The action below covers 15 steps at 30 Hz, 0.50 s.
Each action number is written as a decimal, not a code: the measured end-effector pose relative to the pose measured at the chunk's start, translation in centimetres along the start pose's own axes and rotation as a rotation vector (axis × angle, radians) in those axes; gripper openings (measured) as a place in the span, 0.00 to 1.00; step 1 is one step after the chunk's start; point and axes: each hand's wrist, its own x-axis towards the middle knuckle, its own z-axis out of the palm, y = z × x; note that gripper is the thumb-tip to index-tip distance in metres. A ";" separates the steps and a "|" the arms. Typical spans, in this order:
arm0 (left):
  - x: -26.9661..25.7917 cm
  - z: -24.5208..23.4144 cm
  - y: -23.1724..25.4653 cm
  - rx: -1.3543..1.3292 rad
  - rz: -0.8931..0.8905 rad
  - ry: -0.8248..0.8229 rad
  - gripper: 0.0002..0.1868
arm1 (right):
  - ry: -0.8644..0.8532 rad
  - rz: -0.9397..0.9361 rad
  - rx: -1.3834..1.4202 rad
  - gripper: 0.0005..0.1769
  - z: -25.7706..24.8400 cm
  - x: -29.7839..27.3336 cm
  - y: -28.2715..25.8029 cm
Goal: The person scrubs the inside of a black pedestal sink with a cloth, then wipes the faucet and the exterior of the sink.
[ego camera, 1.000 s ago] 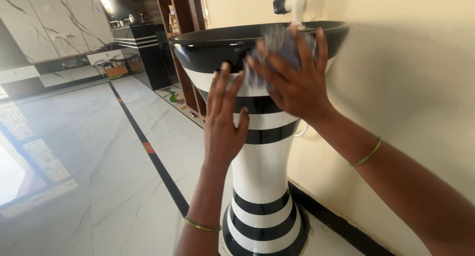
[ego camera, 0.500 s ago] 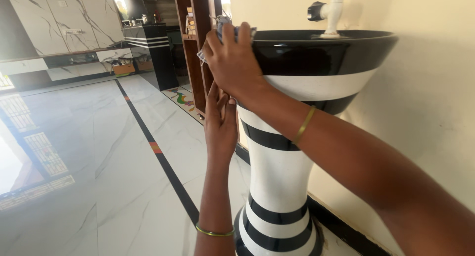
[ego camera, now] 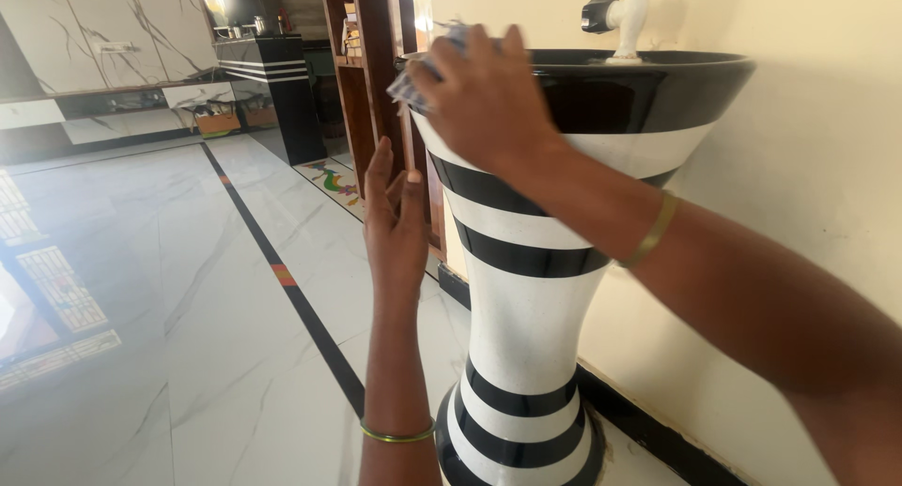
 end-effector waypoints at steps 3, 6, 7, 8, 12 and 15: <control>-0.3 0.5 1.0 0.148 0.063 0.009 0.29 | 0.013 -0.011 0.067 0.27 -2.9 -3.2 3.3; -0.9 1.5 1.9 0.249 0.061 -0.002 0.29 | 0.103 -0.040 0.102 0.21 -4.5 -6.6 7.0; -1.1 1.8 2.2 0.251 0.075 -0.015 0.30 | 0.124 -0.016 0.130 0.19 -4.6 -7.7 8.3; -1.3 2.3 2.5 0.251 0.088 -0.030 0.30 | 0.144 0.007 0.156 0.17 -4.5 -8.8 9.6; -2.1 3.4 3.6 0.274 0.201 -0.103 0.32 | 0.097 0.228 0.424 0.17 -3.6 -14.0 14.8; -2.7 4.0 4.0 0.377 0.126 -0.126 0.35 | 0.117 0.356 0.623 0.22 -2.0 -17.2 17.7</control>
